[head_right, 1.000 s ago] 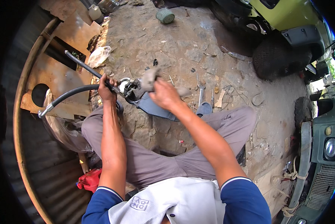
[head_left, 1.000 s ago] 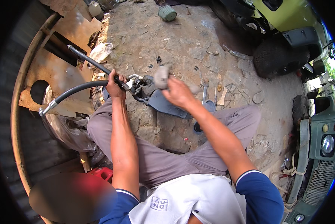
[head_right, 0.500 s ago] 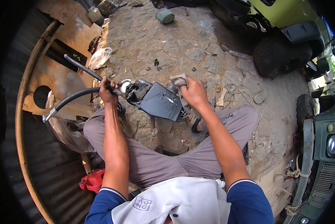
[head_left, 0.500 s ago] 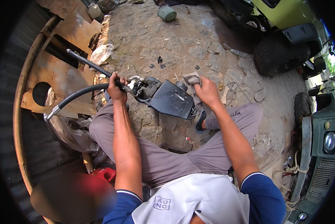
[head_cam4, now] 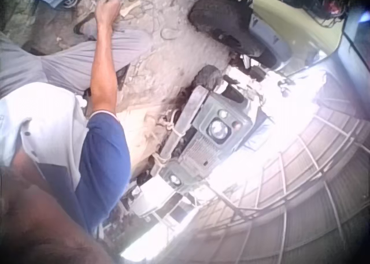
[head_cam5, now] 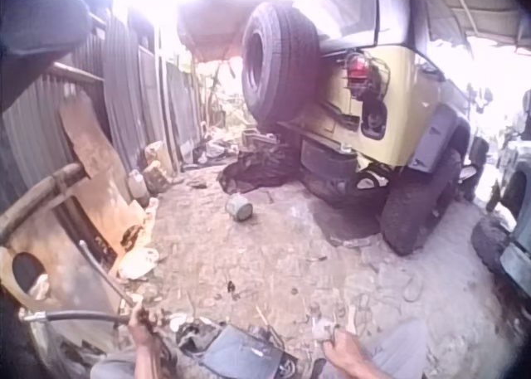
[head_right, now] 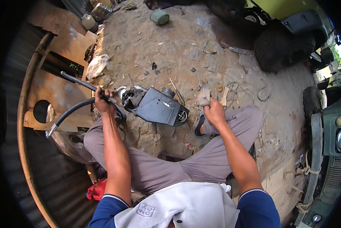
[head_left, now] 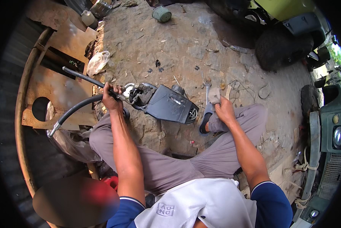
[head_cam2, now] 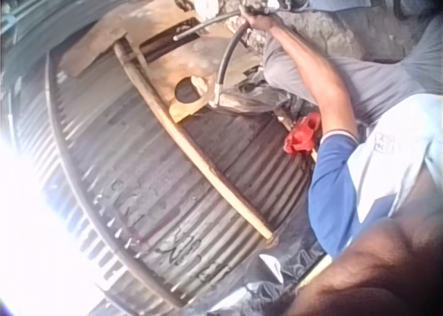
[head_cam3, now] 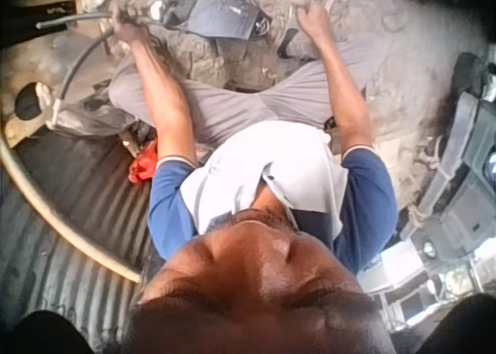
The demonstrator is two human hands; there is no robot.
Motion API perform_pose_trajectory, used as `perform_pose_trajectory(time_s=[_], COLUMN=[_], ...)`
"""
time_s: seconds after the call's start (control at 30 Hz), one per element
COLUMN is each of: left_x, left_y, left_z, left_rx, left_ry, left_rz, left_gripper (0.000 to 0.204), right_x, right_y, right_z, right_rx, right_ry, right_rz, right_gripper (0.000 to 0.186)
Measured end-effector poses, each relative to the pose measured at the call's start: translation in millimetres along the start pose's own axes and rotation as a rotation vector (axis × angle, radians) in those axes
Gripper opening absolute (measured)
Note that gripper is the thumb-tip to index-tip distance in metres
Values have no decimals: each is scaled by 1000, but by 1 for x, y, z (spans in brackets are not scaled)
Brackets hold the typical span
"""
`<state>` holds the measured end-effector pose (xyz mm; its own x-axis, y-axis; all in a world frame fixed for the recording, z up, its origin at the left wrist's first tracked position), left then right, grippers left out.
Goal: The person uses a screwdriver to remove screws from a black plastic blower unit, detaches the housing parts, and uses a cloth to wipe down various sections and hoses.
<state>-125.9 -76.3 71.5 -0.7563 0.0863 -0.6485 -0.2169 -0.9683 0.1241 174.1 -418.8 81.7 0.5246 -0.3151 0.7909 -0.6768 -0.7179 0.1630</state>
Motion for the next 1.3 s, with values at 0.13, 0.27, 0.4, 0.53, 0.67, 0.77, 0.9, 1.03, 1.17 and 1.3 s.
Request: perform_pose_trajectory(time_s=[0.13,0.27,0.4,0.53,0.67,0.77,0.9,1.03,1.17,1.3], left_x=[15,9,12,15,16,20,8,5,18,12], left_y=[-5,-15,-8,-7,-5,-11,-8,-3,-8,-12], left_z=[3,-8,-5,-1,5,-1,-6,-1,1,-6], left_rx=[-28,-27,-38,-23,-2,-4,-18,-11,-2,22], left_ry=[-23,-6,-5,25,9,-8,-3,-19,-10,-3], left_rz=[7,-57,-56,-1,-7,-37,-33,-14,-55,-88], left_gripper=[27,23,24,26,27,26,23,20,23,25], right_x=[-10,-100,-103,-51,1,-9,-96,-94,-39,1], right_y=[-21,-18,30,41,-9,-32,0,51,66,19], right_z=[-83,-159,-139,-77,-75,-118,-172,-126,-66,-16], right_rx=[103,710,794,594,2,229,624,837,838,328], right_ry=[-140,106,244,248,15,51,289,256,379,82], right_rz=[16,60,-95,-130,-332,-170,-167,-172,-86,-189], right_gripper=[20,34,50,52,52,47,39,47,55,57])
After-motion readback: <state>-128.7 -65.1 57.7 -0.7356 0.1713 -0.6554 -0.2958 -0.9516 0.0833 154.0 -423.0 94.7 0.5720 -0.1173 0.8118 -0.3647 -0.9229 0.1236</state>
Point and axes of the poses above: each hand's wrist, its own y-axis away from the middle knuckle, its own x-axis out of the back of the hand, z = x × y, the point moved 4 cm from there along -y, towards the middle knuckle, and after that the axes turned 1 degree about -y, right-handed, at the moved point
